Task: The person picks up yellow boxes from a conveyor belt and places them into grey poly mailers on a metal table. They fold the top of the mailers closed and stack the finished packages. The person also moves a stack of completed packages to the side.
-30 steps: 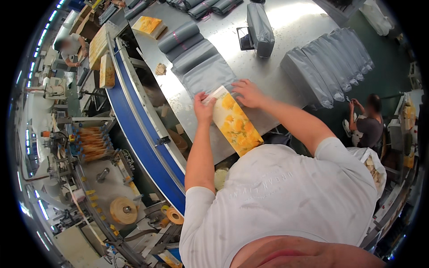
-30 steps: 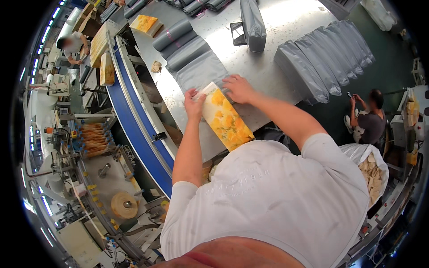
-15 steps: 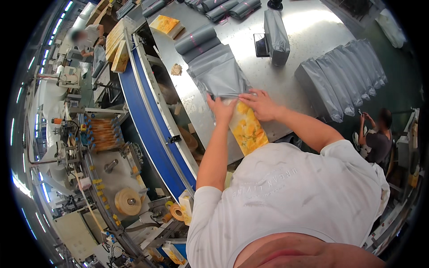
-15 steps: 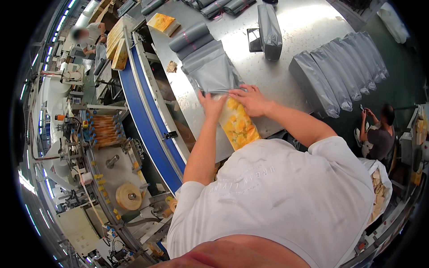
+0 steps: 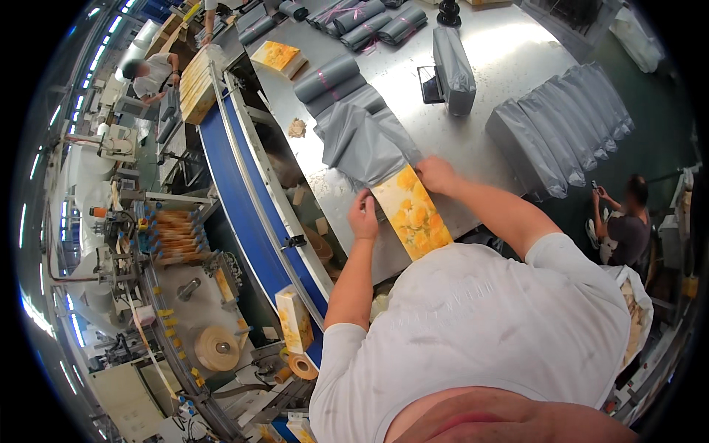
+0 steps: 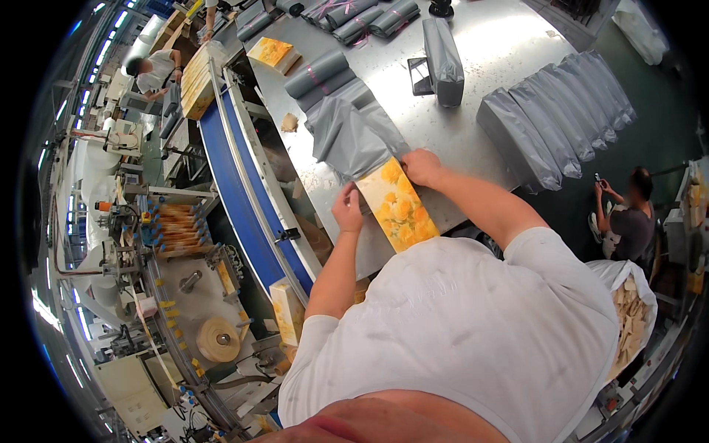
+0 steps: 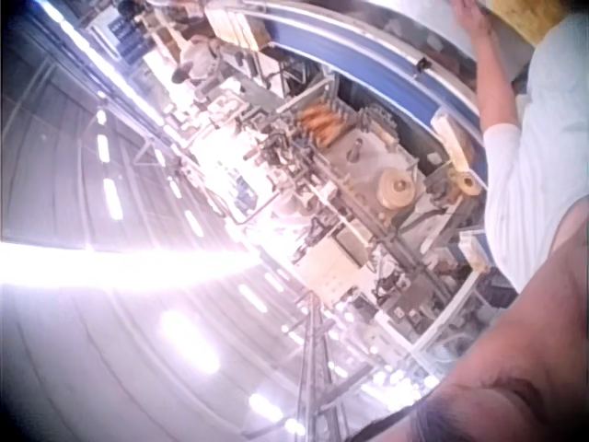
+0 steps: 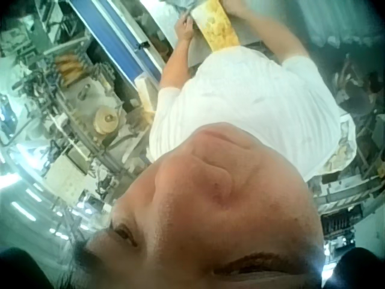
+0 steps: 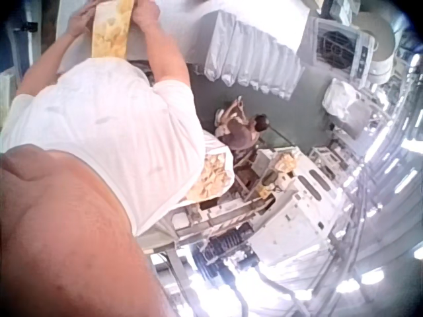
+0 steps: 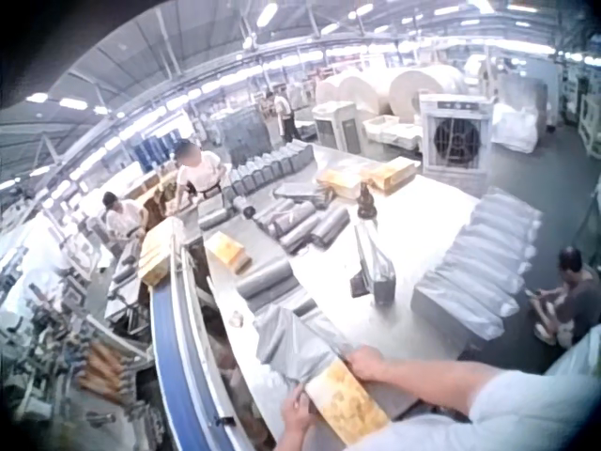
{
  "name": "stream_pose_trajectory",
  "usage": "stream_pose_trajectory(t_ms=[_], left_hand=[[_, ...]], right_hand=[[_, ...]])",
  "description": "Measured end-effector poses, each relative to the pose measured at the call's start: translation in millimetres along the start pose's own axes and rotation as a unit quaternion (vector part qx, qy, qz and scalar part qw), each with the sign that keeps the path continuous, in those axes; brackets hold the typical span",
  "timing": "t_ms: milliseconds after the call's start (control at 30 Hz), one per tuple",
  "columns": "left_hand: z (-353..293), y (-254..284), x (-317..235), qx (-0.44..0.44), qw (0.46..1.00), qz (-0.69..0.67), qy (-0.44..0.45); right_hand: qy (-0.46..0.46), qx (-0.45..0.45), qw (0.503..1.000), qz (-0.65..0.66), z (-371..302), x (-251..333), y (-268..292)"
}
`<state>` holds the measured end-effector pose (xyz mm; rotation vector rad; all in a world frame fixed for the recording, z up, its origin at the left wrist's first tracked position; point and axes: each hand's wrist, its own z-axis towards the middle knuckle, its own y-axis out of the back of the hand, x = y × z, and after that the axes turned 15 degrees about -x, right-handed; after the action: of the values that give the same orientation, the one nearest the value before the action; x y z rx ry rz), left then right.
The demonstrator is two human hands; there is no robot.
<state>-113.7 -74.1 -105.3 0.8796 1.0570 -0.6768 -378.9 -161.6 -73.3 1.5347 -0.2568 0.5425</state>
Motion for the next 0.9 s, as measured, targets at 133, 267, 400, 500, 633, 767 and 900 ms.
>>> stream_pose_trajectory(t_ms=[133, 267, 400, 500, 633, 767, 900], left_hand=[[29.5, -31.3, -4.4, -0.029, 0.937, 0.318, -0.140], [39.2, -32.0, -1.4, 0.085, 0.931, 0.340, -0.099], [-33.5, 3.1, 3.2, 0.348, 0.873, 0.335, -0.074], [-127.1, 49.3, 26.8, 0.501, 0.835, 0.225, -0.036], [-137.2, 56.6, 6.0, 0.263, 0.944, 0.151, 0.134], [-80.4, 53.8, -23.3, 0.190, 0.968, 0.158, 0.044], [-90.3, 62.8, -11.2, 0.262, 0.932, 0.244, 0.049]], right_hand=[[-0.038, 0.014, 0.999, 0.015, -10.7, 0.2, 2.3], [-0.028, 0.069, 0.996, -0.053, -9.9, -6.2, 9.6], [0.069, 0.194, 0.973, -0.102, -77.4, -36.0, 12.8], [0.138, 0.377, 0.915, -0.033, -156.9, -36.1, 24.7], [-0.053, 0.266, 0.952, 0.145, -162.1, -51.0, 17.4], [0.079, 0.160, 0.983, -0.045, -120.2, -32.8, 23.7], [0.210, 0.205, 0.949, -0.115, -119.6, 63.4, 61.8]])
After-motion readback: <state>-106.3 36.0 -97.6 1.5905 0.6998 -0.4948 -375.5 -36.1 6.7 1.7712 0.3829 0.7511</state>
